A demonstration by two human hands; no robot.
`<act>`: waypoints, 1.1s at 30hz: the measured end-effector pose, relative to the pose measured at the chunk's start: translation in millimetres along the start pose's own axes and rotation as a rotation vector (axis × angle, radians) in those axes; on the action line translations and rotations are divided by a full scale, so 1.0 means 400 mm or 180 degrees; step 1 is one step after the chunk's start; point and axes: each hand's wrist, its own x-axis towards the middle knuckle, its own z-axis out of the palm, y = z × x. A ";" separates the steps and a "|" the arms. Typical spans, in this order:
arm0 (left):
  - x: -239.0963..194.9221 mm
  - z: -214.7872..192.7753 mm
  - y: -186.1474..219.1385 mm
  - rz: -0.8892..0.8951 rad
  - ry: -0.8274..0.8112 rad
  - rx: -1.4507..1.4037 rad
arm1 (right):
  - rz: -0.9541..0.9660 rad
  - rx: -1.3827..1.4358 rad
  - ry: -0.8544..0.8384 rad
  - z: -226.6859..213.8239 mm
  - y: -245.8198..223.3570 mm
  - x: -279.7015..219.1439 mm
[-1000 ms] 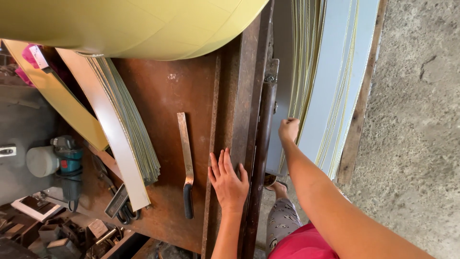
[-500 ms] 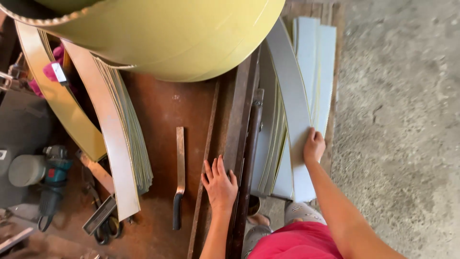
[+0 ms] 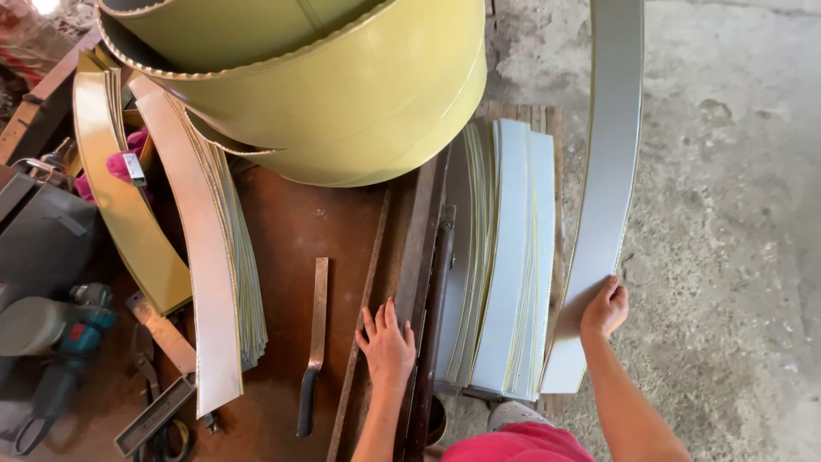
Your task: Filing or sanding the edges of curved metal strips on a workshop bench.
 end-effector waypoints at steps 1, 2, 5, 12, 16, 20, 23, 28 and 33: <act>-0.001 0.004 -0.006 -0.0055 0.0055 -0.0216 | -0.0124 0.0264 -0.0037 -0.002 -0.016 0.020; 0.005 0.009 -0.024 -0.0066 0.0081 -0.0249 | -0.0166 0.0277 -0.0037 -0.018 -0.038 0.038; -0.001 -0.006 -0.096 -0.0416 0.0780 -0.0832 | -0.0651 0.1542 -0.0580 -0.011 -0.131 0.088; -0.116 -0.023 -0.313 -0.1720 0.0560 0.0340 | -0.0661 0.2278 -0.2622 0.067 -0.360 -0.029; -0.131 0.041 -0.347 -0.1169 0.0534 0.0143 | -0.0588 0.1495 -0.3665 0.119 -0.467 -0.216; -0.112 0.051 -0.359 -0.1413 0.0678 -0.0043 | -0.1458 0.0966 -0.3787 0.168 -0.644 -0.400; -0.118 0.010 -0.342 -0.1803 0.0271 -0.0430 | -0.2139 0.0667 -0.3571 0.280 -0.704 -0.478; -0.166 -0.171 -0.244 -0.1996 0.0400 -0.0987 | -0.3309 0.1122 -0.3839 0.375 -0.721 -0.466; -0.292 -0.234 -0.147 -0.2022 0.0580 -0.1548 | -0.2176 0.0438 -0.4123 0.213 -0.572 -0.344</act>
